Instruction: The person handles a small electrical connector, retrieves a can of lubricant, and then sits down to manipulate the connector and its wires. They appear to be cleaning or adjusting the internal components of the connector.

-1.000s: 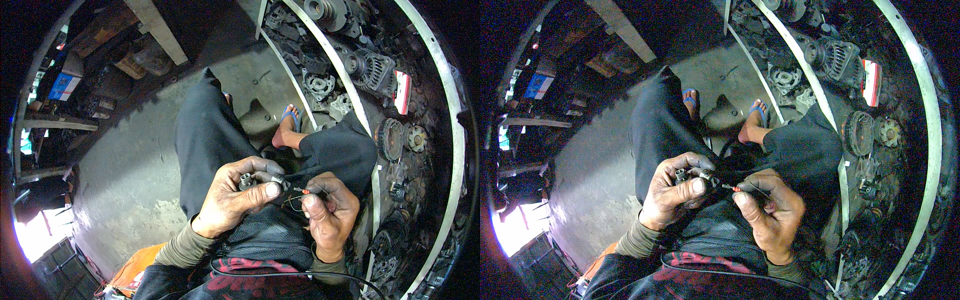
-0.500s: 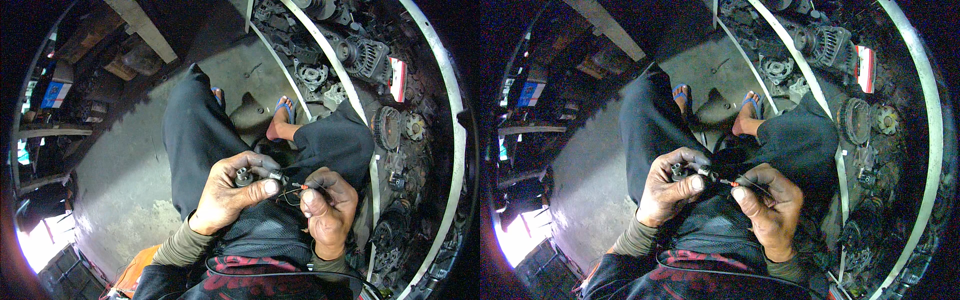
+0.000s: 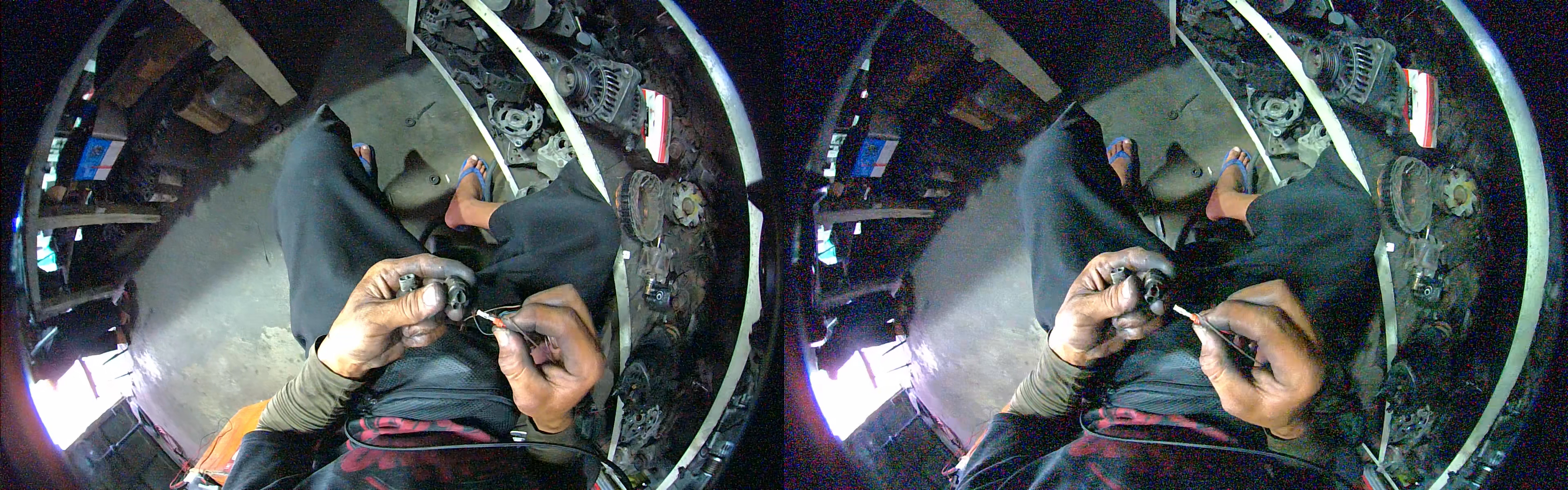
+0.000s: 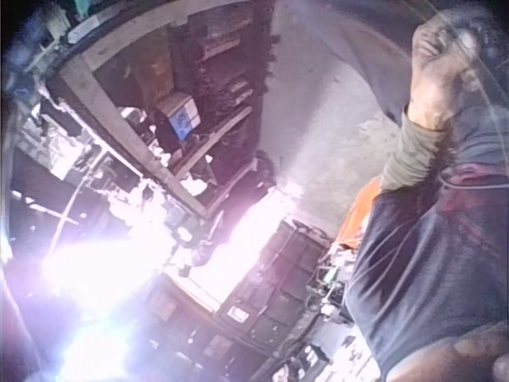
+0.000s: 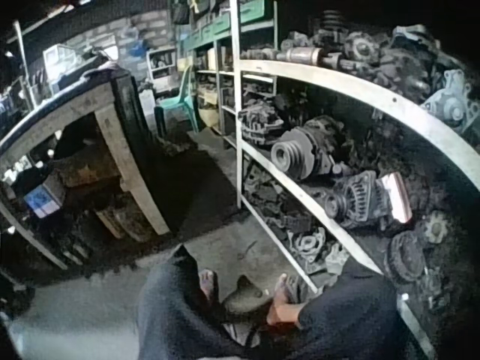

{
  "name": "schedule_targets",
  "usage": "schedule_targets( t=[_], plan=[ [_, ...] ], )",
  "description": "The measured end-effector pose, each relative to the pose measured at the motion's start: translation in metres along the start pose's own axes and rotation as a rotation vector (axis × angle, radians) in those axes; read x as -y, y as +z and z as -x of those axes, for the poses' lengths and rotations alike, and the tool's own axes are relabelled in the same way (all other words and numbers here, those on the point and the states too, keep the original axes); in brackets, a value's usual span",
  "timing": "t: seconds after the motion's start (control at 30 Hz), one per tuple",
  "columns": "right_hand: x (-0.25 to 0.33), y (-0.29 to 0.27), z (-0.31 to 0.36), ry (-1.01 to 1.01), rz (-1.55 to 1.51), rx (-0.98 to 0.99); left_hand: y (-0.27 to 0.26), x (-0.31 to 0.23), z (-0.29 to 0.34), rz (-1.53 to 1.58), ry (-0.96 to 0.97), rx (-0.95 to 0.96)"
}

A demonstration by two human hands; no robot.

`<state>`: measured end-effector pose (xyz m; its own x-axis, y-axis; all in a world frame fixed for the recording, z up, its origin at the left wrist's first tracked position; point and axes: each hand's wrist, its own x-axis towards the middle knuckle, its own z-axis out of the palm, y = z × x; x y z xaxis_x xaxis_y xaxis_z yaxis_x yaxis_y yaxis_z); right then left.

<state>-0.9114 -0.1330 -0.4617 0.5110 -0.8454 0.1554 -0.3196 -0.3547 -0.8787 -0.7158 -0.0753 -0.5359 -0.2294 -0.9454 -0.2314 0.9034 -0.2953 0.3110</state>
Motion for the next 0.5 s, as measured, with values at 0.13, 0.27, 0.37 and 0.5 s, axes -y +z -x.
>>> schedule_targets(
  t=[0.13, 0.27, 0.37, 0.5],
  plan=[
    [0.006, -0.001, -0.002, -0.058, 0.02, 0.002, -0.003, 0.002, -0.002, 0.091, -0.014, 0.048],
    [0.01, -0.001, -0.006, -0.086, 0.054, -0.001, -0.002, 0.003, -0.002, 0.06, -0.018, 0.042],
    [0.013, 0.0, -0.009, -0.095, 0.093, -0.011, -0.001, 0.004, -0.003, 0.001, -0.016, 0.022],
    [0.012, 0.0, -0.01, -0.099, 0.133, 0.0, 0.0, 0.006, -0.003, -0.097, 0.001, -0.016]
  ],
)
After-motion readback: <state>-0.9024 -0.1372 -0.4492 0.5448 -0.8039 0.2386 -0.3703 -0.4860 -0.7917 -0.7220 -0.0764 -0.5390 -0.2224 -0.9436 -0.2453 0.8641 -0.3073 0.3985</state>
